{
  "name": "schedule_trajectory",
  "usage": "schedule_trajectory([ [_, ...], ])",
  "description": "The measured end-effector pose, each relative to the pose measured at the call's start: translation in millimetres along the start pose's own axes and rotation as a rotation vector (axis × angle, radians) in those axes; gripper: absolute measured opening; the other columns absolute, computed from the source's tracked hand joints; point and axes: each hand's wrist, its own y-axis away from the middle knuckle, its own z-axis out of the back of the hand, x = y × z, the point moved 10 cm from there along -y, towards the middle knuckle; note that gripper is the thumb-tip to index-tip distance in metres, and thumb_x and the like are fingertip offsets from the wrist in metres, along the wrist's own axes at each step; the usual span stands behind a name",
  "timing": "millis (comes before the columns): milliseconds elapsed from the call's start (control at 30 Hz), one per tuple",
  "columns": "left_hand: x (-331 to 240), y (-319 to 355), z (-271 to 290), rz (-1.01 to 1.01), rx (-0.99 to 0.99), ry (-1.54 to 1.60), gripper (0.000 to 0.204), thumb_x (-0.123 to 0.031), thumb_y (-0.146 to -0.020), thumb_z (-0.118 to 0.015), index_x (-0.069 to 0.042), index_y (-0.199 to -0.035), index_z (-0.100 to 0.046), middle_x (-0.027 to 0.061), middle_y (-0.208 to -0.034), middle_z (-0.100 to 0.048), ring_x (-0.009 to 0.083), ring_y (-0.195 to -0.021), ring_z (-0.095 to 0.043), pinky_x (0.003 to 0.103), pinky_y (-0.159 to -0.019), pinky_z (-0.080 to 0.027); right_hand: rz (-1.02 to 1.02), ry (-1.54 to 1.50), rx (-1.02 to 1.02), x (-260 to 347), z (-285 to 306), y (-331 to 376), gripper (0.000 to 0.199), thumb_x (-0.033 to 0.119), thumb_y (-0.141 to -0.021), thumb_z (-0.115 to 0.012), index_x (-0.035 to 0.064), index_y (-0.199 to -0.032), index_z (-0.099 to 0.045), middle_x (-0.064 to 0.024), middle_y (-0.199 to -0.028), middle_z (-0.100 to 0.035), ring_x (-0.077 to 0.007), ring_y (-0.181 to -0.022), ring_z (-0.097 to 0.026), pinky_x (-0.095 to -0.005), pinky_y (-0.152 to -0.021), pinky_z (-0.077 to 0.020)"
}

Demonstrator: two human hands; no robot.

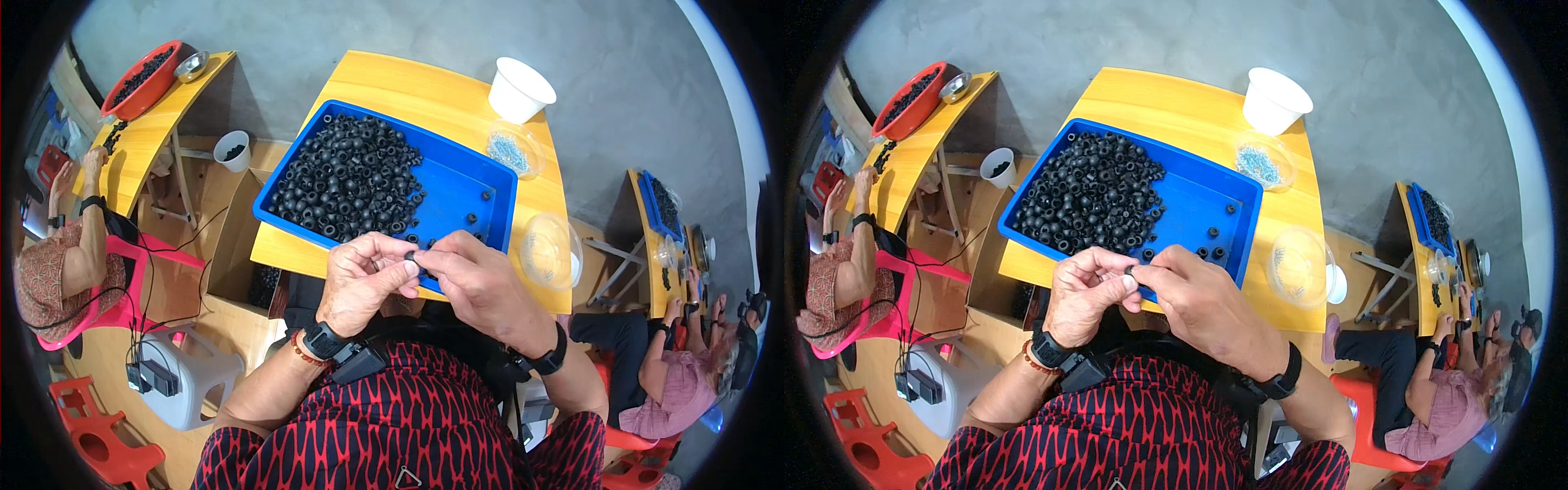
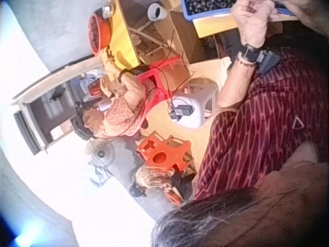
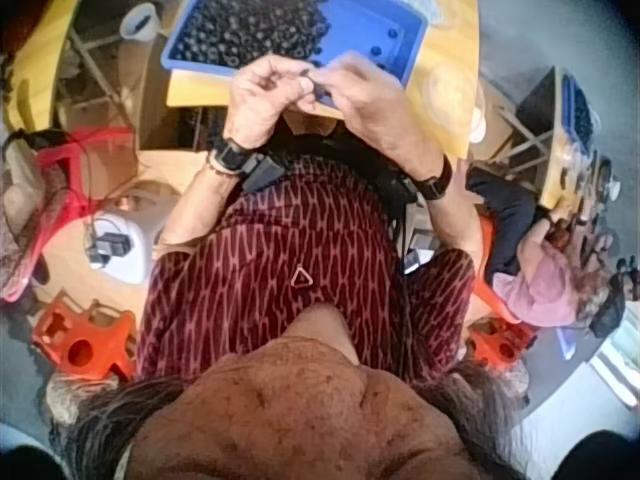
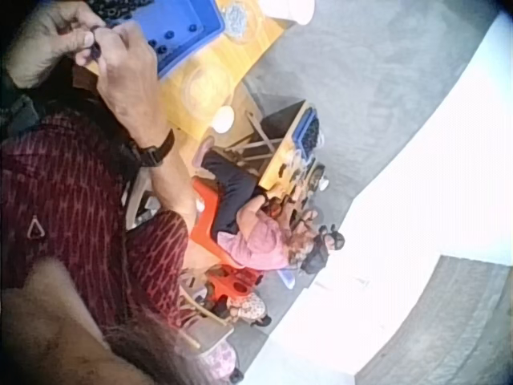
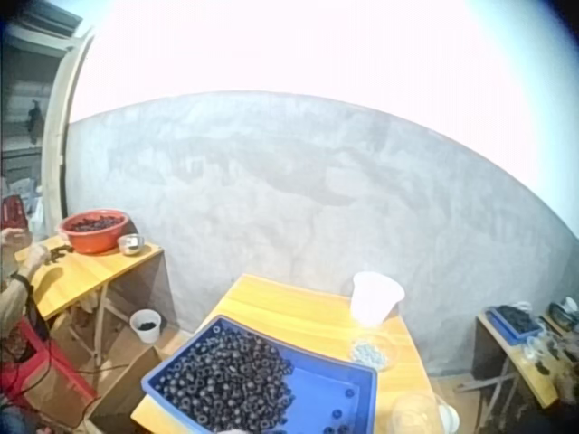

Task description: The person is assembling small black plastic components by inserting small metal bearings into them.

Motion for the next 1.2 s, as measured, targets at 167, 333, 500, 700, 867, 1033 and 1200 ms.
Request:
schedule_trajectory([
  [167, -39.0, 3.7, 26.3, -0.207, -0.203, -0.069, 0.017, -0.002, -0.089, -0.069, 0.000, -0.105, -0.062, 0.0082, -0.087, -0.067, 0.0153, -0.070, -0.067, 0.030, -0.065, -0.059, -0.069, -0.001, -0.041, -21.2, 22.6, -21.0, 0.022, -0.003, -0.086, -0.064, 0.0004, -0.108, -0.065, -0.0165, -0.090, -0.063, -0.0346, -0.083, -0.065, -0.0380, -0.070, -0.0530],
  [333, -40.6, 0.9, 46.0, -0.260, -0.324, -0.042, 0.017, -0.004, -0.091, -0.067, 0.000, -0.107, -0.062, 0.0078, -0.090, -0.066, 0.0159, -0.074, -0.068, 0.031, -0.064, -0.060, -0.174, 0.144, 0.078, -79.9, 0.1, -12.5, 0.013, 0.000, -0.086, -0.064, -0.0007, -0.099, -0.067, -0.0193, -0.087, -0.064, -0.0381, -0.083, -0.064, -0.0423, -0.072, -0.0517],
  [500, -37.3, 1.4, 50.0, -0.248, -0.346, -0.056, 0.018, -0.004, -0.091, -0.067, 0.000, -0.108, -0.062, 0.0074, -0.090, -0.066, 0.0153, -0.074, -0.068, 0.031, -0.065, -0.061, -0.198, 0.320, 0.348, -86.9, -40.1, -17.8, 0.011, 0.006, -0.086, -0.065, -0.0015, -0.094, -0.066, -0.0207, -0.085, -0.063, -0.0408, -0.083, -0.062, -0.0475, -0.073, -0.0504],
  [700, -35.3, -0.4, 49.2, -0.237, -0.336, -0.053, 0.017, -0.003, -0.091, -0.067, 0.000, -0.106, -0.062, 0.0068, -0.089, -0.066, 0.0148, -0.074, -0.068, 0.031, -0.065, -0.061, -0.149, 0.259, 0.380, -94.7, -52.5, -18.8, 0.011, 0.007, -0.085, -0.067, -0.0026, -0.089, -0.067, -0.0223, -0.083, -0.063, -0.0423, -0.080, -0.062, -0.0472, -0.071, -0.0510],
  [867, -34.7, -0.5, 46.9, -0.220, -0.319, -0.061, 0.017, -0.004, -0.090, -0.068, 0.000, -0.106, -0.062, 0.0070, -0.089, -0.066, 0.0148, -0.073, -0.068, 0.031, -0.066, -0.061, -0.192, 0.112, 0.298, -96.8, -45.3, -15.4, 0.011, 0.003, -0.084, -0.066, -0.0025, -0.094, -0.067, -0.0201, -0.083, -0.064, -0.0358, -0.078, -0.065, -0.0408, -0.070, -0.0522],
  [1033, -32.9, 0.9, 34.2, -0.177, -0.258, -0.023, 0.017, -0.003, -0.091, -0.068, 0.001, -0.106, -0.062, 0.0105, -0.095, -0.069, 0.0164, -0.078, -0.069, 0.032, -0.071, -0.061, -0.382, -0.148, 0.160, -89.5, -23.7, -14.1, 0.017, -0.003, -0.085, -0.065, -0.0011, -0.101, -0.067, -0.0085, -0.087, -0.063, -0.0162, -0.077, -0.064, -0.0289, -0.068, -0.0511],
  [1200, -18.9, 1.5, 12.2, -0.129, -0.179, 0.074, 0.016, -0.002, -0.092, -0.068, 0.001, -0.106, -0.061, 0.0135, -0.101, -0.070, 0.0187, -0.087, -0.070, 0.034, -0.078, -0.061, -0.152, -0.200, -0.032, -28.6, -4.5, -19.1, 0.020, -0.004, -0.083, -0.066, 0.0015, -0.102, -0.062, -0.0126, -0.089, -0.062, -0.0269, -0.077, -0.065, -0.0343, -0.066, -0.0521],
])
